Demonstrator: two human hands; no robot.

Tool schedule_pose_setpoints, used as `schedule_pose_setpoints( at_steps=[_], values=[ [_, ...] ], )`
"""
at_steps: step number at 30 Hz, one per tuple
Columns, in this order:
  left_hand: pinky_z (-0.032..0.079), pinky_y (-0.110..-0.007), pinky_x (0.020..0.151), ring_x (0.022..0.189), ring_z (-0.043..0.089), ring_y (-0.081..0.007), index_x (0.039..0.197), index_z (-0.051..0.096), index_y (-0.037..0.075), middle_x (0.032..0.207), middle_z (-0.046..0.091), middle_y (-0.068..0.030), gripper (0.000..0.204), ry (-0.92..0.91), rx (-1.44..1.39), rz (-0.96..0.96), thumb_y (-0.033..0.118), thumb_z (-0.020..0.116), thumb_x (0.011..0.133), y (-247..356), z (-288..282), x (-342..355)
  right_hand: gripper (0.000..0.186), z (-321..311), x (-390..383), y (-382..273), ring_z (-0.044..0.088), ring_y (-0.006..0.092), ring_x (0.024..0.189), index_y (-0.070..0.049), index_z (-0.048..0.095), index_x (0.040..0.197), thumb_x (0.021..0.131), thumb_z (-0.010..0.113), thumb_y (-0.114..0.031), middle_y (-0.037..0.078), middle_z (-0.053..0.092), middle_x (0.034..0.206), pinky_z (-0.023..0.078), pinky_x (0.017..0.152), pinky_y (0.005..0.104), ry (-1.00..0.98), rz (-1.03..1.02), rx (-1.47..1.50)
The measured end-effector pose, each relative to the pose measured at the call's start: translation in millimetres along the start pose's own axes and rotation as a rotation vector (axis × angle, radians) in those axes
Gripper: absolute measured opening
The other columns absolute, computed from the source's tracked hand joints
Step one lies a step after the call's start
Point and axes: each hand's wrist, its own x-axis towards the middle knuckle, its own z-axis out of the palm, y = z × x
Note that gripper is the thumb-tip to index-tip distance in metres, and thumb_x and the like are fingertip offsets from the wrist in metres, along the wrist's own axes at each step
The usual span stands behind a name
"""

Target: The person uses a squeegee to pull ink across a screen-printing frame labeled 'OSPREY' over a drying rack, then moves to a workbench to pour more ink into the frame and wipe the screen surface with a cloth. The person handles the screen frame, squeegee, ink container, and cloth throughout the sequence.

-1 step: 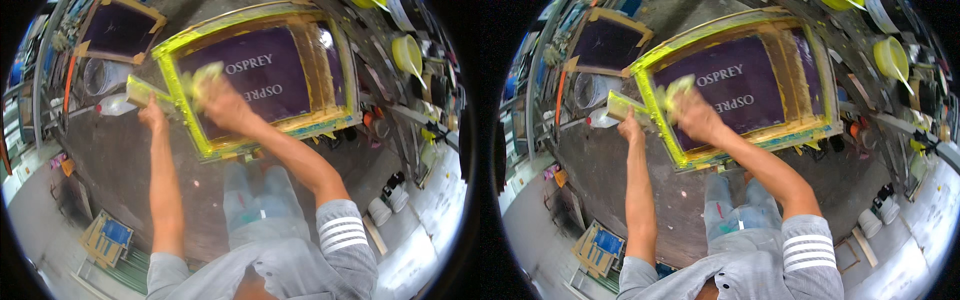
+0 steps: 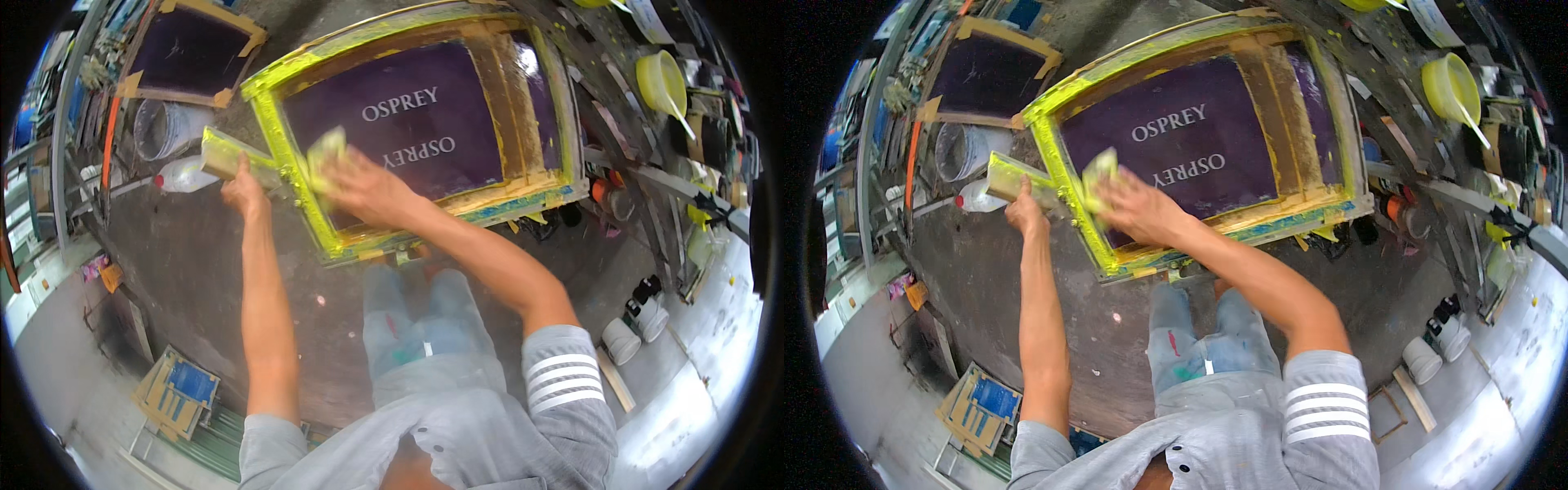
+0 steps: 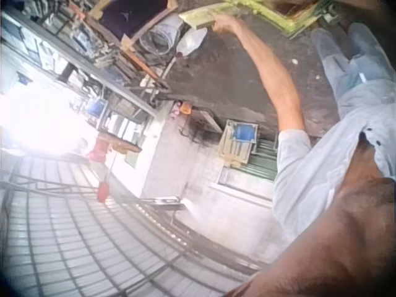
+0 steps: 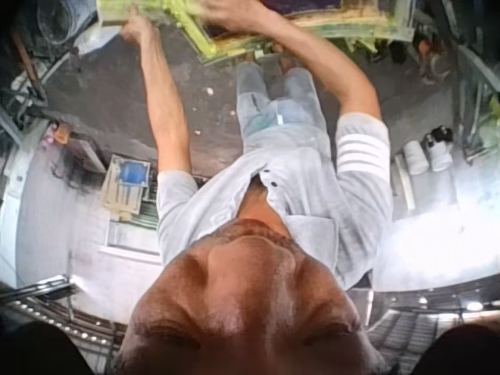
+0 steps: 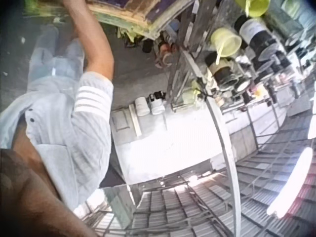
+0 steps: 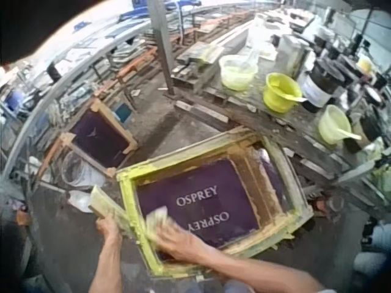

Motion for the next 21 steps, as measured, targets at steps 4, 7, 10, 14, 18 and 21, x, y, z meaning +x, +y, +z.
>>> schedule_pose_setpoints(
  at_steps=[4, 7, 10, 14, 18, 21],
  values=[
    [0.057, -0.043, 0.082, 0.098, 0.07, -0.0285, 0.118, 0.066, -0.014, 0.116, 0.071, -0.0212, 0.052, 0.014, 0.003, 0.002, 0.024, 0.081, 0.087, 1, 8, 2, 0.034, -91, -87, 52, 0.042, 0.0302, 0.146, -0.014, 0.071, 0.114, 0.081, 0.067, -0.003, 0.008, 0.055, 0.149, 0.033, 0.12, 0.0547, -0.098, 0.181, 0.082],
    [0.057, -0.043, 0.082, 0.099, 0.07, -0.0283, 0.12, 0.065, -0.013, 0.117, 0.07, -0.0204, 0.053, 0.019, 0.026, -0.001, 0.025, 0.081, 0.087, 3, 10, 7, 0.048, -172, -150, 104, 0.055, 0.0359, 0.132, -0.005, 0.064, 0.126, 0.082, 0.055, 0.01, 0.017, 0.061, 0.138, 0.041, 0.113, 0.0441, 0.093, 0.443, 0.069],
    [0.056, -0.043, 0.084, 0.1, 0.07, -0.0286, 0.121, 0.064, -0.013, 0.118, 0.07, -0.0197, 0.055, -0.017, 0.049, -0.003, 0.026, 0.081, 0.087, 7, 16, 6, 0.057, -232, -193, 58, 0.061, 0.027, 0.124, 0.002, 0.05, 0.145, 0.089, 0.055, 0.001, 0.018, 0.059, 0.139, 0.048, 0.105, 0.0352, 0.6, 1.114, 0.237],
    [0.055, -0.042, 0.087, 0.101, 0.069, -0.0287, 0.122, 0.063, -0.013, 0.119, 0.07, -0.0202, 0.058, 0.079, 0.056, -0.023, 0.028, 0.081, 0.087, -10, -18, -2, 0.059, -215, -300, 21, 0.062, 0.032, 0.121, -0.002, 0.044, 0.148, 0.092, 0.059, -0.009, 0.017, 0.058, 0.139, 0.054, 0.098, 0.0422, 1.26, 1.207, 0.862],
    [0.054, -0.041, 0.088, 0.105, 0.068, -0.0279, 0.122, 0.063, -0.013, 0.12, 0.069, -0.0214, 0.058, 0.034, 0.07, 0.014, 0.028, 0.082, 0.086, -1, 4, 4, 0.062, -60, -312, -39, 0.059, 0.0302, 0.126, -0.009, 0.046, 0.148, 0.092, 0.066, -0.028, 0.014, 0.057, 0.142, 0.051, 0.104, 0.0479, 1.321, 1.515, 1.493],
    [0.053, -0.042, 0.09, 0.105, 0.067, -0.0275, 0.121, 0.064, -0.012, 0.12, 0.068, -0.0208, 0.056, 0.029, 0.115, 0.034, 0.028, 0.082, 0.086, 2, 10, 10, 0.071, 45, -304, -92, 0.058, 0.0271, 0.129, -0.014, 0.043, 0.151, 0.092, 0.069, -0.044, 0.013, 0.057, 0.143, 0.05, 0.106, 0.0477, 1.037, 1.538, 1.898]
  ],
)
